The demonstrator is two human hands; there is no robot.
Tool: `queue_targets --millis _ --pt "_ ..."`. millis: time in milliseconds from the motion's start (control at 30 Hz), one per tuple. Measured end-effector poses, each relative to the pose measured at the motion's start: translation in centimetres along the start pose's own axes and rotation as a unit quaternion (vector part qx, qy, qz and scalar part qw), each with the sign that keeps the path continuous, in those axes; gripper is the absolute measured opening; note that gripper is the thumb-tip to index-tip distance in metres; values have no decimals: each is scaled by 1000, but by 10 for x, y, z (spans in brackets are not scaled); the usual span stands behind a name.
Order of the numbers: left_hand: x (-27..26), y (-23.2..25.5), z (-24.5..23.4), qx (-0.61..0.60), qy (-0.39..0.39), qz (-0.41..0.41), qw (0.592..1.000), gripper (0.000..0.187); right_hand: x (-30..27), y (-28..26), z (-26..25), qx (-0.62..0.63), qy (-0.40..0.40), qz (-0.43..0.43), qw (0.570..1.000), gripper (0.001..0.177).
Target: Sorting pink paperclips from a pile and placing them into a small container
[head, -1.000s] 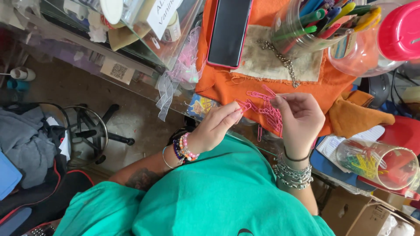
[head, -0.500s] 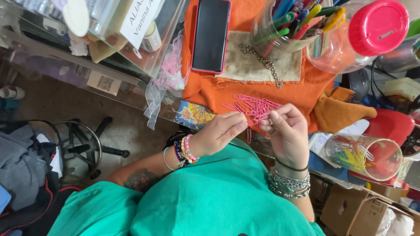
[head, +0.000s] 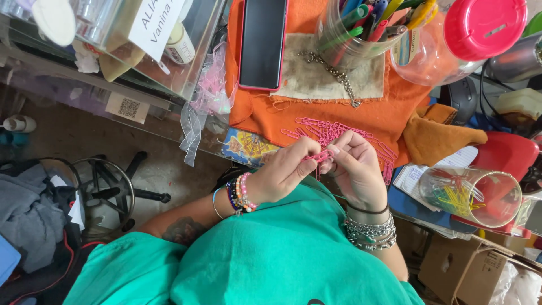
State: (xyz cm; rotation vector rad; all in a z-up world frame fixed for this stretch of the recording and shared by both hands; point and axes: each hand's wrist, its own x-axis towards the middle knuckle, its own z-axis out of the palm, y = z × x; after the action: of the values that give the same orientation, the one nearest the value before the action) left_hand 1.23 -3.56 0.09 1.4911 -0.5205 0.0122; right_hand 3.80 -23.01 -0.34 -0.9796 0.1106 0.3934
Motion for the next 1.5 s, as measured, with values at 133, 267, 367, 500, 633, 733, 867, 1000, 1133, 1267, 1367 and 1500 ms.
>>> queue_targets --millis 133,267,367,500,633,733,867,1000,1133,1267,1367,1500 --pt "11 13 -6 30 34 32 998 26 -1 -7 30 -63 10 -5 998 18" --pt "14 13 -12 73 49 63 994 22 10 -7 29 -290 -25 -57 955 12" --pt "12 17 -21 38 87 29 995 29 24 -9 25 -499 -4 -165 851 13" --pt "8 19 -34 -43 125 -7 991 34 39 14 16 -728 -48 -228 644 13" --pt "6 31 -37 -6 135 -42 990 34 42 25 24 -801 -50 -219 554 18" --pt "2 29 -40 146 150 1 978 35 44 23 24 -800 -50 -206 561 13" --pt "-2 23 -46 111 164 15 980 27 46 10 19 -699 -10 -199 687 14" --pt "-3 24 -44 67 172 24 983 24 38 -7 18 -556 78 -198 804 9" --pt "-2 18 -36 42 135 20 990 24 16 -16 22 -353 70 -133 923 15" --pt "-4 12 -18 -18 81 -22 996 21 -3 -18 27 -82 52 -81 992 15" --pt "-6 3 -9 -43 60 -38 997 17 -8 -7 20 -15 53 -72 996 14" --pt "-4 -6 -2 -54 30 -45 997 16 -16 1 18 23 52 -54 997 13"
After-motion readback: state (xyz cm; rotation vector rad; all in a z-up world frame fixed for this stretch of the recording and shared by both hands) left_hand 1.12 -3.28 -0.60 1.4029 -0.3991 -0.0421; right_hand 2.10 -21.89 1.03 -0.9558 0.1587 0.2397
